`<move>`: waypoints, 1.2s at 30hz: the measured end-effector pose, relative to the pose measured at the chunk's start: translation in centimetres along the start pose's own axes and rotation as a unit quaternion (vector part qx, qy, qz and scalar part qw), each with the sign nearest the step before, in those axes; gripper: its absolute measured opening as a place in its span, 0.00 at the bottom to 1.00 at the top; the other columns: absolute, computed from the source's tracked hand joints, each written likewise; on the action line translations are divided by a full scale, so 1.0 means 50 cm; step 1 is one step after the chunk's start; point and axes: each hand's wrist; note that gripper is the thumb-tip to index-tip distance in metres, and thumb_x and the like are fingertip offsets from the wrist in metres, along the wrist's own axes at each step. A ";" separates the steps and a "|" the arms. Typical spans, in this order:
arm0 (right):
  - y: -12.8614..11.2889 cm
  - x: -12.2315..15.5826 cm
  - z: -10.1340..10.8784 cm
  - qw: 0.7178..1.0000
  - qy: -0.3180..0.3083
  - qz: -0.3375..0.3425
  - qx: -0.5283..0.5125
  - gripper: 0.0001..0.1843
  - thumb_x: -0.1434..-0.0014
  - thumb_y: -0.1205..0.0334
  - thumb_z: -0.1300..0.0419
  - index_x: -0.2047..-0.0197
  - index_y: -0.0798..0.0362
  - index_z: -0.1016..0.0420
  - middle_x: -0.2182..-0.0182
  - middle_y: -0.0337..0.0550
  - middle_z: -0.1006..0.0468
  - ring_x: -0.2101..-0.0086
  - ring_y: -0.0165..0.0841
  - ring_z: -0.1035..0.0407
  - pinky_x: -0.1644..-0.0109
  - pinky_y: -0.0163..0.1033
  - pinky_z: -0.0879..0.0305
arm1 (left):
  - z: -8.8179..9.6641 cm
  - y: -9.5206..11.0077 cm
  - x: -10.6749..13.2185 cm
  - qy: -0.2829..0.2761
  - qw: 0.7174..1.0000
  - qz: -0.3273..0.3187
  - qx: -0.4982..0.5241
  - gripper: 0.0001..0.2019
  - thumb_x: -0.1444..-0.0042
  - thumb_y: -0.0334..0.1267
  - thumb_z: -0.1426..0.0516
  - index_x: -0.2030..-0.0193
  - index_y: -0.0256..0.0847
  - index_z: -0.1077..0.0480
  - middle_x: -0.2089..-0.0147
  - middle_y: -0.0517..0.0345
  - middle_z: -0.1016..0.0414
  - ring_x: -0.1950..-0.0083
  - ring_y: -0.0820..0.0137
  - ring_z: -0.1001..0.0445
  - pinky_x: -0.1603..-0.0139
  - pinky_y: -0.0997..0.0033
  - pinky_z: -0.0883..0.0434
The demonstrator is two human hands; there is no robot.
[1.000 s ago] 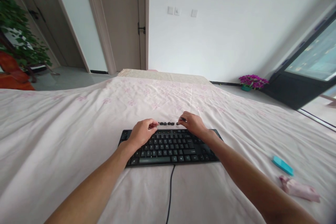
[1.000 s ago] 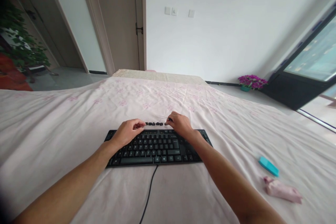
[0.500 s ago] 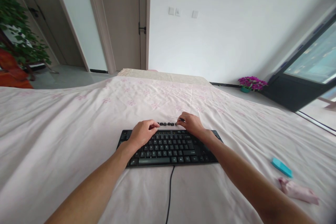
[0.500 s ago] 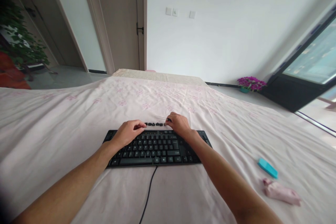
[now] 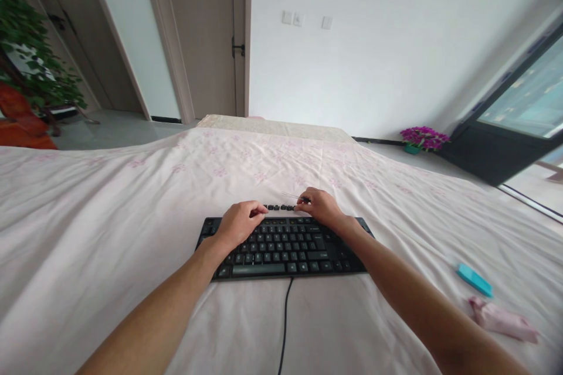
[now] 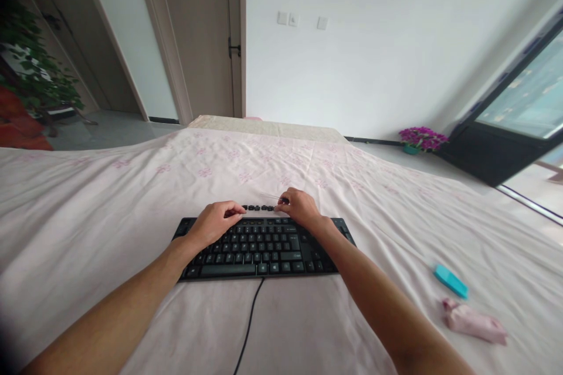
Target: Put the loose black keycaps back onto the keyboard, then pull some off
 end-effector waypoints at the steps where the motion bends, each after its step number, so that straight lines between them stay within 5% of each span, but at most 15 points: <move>1: 0.000 0.000 0.000 1.000 0.002 0.002 -0.006 0.08 0.48 0.53 0.35 0.68 0.49 0.21 0.68 0.39 0.24 0.68 0.31 0.31 0.63 0.35 0.40 | 0.000 0.000 0.000 -0.001 1.000 0.001 0.001 0.09 0.47 0.39 0.44 0.62 0.46 0.22 0.62 0.58 0.19 0.60 0.66 0.23 0.55 0.69 0.29; 7: -0.001 0.004 0.008 0.998 0.054 0.008 -0.019 0.13 0.42 0.52 0.41 0.70 0.51 0.22 0.70 0.41 0.26 0.68 0.32 0.31 0.61 0.37 0.38 | -0.002 -0.002 0.000 -0.003 1.000 -0.001 0.001 0.09 0.47 0.39 0.44 0.62 0.46 0.22 0.61 0.58 0.19 0.60 0.65 0.23 0.55 0.69 0.30; 16: -0.061 0.048 0.091 0.988 0.119 0.025 -0.099 0.25 0.32 0.51 0.60 0.67 0.49 0.25 0.65 0.42 0.27 0.59 0.35 0.32 0.49 0.41 0.40 | 0.005 0.010 0.003 -0.008 1.000 0.013 -0.007 0.09 0.46 0.40 0.43 0.63 0.46 0.22 0.62 0.58 0.20 0.60 0.64 0.23 0.56 0.68 0.30; 26: -0.076 0.092 0.044 0.945 0.068 -0.110 -0.300 0.12 0.39 0.52 0.48 0.64 0.51 0.34 0.80 0.35 0.28 0.78 0.31 0.32 0.71 0.35 0.35 | 0.004 0.007 0.002 -0.011 1.000 0.010 -0.011 0.09 0.46 0.40 0.43 0.62 0.47 0.22 0.62 0.58 0.20 0.59 0.65 0.23 0.55 0.68 0.30; 36: -0.068 0.097 0.034 0.950 0.046 -0.021 -0.307 0.10 0.37 0.55 0.49 0.65 0.52 0.34 0.76 0.36 0.30 0.76 0.28 0.33 0.70 0.35 0.34 | 0.003 0.007 0.002 -0.019 1.000 0.015 -0.016 0.10 0.46 0.41 0.44 0.61 0.46 0.22 0.61 0.58 0.20 0.58 0.65 0.23 0.56 0.69 0.30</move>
Point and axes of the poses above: each hand's wrist, its own x-axis away from the middle knuckle, its own z-axis out of the back of the hand, y = z × x
